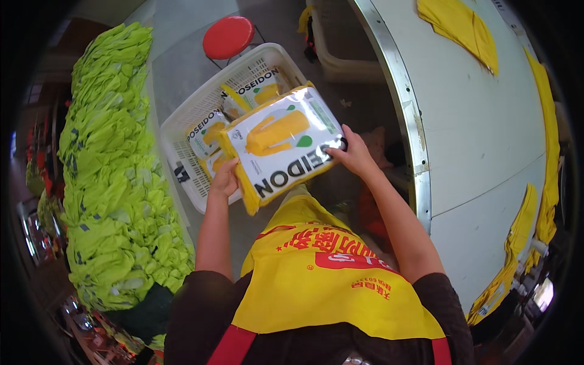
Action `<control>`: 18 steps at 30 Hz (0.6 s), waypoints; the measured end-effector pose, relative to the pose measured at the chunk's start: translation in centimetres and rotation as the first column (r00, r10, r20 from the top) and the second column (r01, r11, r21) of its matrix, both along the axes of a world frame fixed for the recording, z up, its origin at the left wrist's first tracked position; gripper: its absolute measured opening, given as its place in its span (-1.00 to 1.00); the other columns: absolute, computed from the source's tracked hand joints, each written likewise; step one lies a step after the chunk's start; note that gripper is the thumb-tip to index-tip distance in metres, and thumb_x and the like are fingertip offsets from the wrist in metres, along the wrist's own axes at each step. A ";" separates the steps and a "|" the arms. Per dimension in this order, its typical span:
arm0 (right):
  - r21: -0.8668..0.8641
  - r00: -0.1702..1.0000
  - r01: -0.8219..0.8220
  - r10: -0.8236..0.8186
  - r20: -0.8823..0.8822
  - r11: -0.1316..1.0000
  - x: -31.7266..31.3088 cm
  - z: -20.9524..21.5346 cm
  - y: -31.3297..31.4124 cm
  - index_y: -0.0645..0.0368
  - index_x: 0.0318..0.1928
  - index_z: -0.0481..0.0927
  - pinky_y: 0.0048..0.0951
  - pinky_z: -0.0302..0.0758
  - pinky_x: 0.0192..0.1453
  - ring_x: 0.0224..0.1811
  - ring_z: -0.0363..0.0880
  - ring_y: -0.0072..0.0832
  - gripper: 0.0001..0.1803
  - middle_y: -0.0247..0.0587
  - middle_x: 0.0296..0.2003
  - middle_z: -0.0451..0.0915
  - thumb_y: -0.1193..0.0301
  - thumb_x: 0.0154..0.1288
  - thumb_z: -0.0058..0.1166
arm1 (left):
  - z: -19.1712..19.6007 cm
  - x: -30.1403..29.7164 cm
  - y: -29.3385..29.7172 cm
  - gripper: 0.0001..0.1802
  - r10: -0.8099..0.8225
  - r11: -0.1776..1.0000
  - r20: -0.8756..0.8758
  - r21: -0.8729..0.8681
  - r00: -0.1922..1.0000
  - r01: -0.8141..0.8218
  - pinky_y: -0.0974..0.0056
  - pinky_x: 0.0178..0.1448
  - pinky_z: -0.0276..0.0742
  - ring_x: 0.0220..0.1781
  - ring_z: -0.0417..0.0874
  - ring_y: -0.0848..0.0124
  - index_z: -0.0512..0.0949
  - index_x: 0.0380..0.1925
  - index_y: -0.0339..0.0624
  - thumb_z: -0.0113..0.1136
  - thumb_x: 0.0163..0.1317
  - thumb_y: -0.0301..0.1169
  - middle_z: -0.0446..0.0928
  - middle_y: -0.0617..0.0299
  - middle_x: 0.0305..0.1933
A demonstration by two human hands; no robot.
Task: The person folds a yellow raincoat on a table, trims loose threads with scissors, and places the folded garment into a plastic packaging bag. The person repeats this process for multiple raincoats.
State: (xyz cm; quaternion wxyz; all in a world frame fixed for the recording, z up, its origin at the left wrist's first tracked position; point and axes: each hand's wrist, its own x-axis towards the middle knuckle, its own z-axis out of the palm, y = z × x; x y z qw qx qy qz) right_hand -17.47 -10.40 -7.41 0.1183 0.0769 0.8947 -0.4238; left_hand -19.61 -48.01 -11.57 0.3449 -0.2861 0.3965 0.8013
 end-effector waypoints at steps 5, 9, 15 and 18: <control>0.355 0.985 -0.022 -0.040 0.166 0.935 1.0 -5.6 3.4 0.22 0.00 0.36 -0.08 0.41 0.01 -0.01 0.41 0.02 -0.45 0.07 -0.12 0.48 0.18 0.05 0.16 | -9.3 -0.9 -1.9 -0.65 -0.507 0.304 0.543 -0.614 0.669 0.728 0.24 -0.44 0.53 -0.44 0.60 0.29 0.45 -0.08 -0.19 -0.09 0.09 -0.53 0.53 0.15 -0.42; 0.313 0.974 0.189 -0.217 0.057 0.931 8.3 -8.6 7.5 0.25 -0.03 0.41 -0.11 0.39 0.05 0.00 0.42 0.00 -0.53 0.13 -0.08 0.49 0.24 0.10 0.09 | -11.4 -0.4 1.0 -0.74 -0.923 -0.143 0.294 -0.862 0.250 0.487 0.06 -0.34 0.52 -0.30 0.63 0.10 0.57 -0.30 -0.34 0.00 0.07 -0.42 0.56 -0.16 -0.33; 0.278 0.726 0.467 -0.544 0.421 0.839 26.8 -11.1 6.1 0.24 0.09 0.38 -0.18 0.37 0.14 0.09 0.40 0.00 -0.47 0.16 0.01 0.45 0.22 0.16 0.04 | -11.6 -0.1 9.3 -0.69 -0.995 -0.087 0.104 -0.812 -0.003 0.577 0.12 -0.26 0.51 -0.35 0.63 0.10 0.53 -0.16 -0.19 0.07 0.02 -0.49 0.58 -0.07 -0.42; 0.292 0.448 0.601 -0.616 0.649 0.744 32.5 -7.3 1.1 0.23 0.08 0.41 -0.19 0.37 0.14 0.09 0.42 -0.04 -0.50 0.15 -0.01 0.47 0.22 0.17 0.01 | -8.1 -0.5 14.9 -0.68 -0.932 -0.147 -0.016 -0.897 -0.362 0.418 0.12 -0.14 0.51 -0.24 0.61 0.04 0.53 -0.16 -0.19 0.05 0.01 -0.48 0.58 -0.09 -0.36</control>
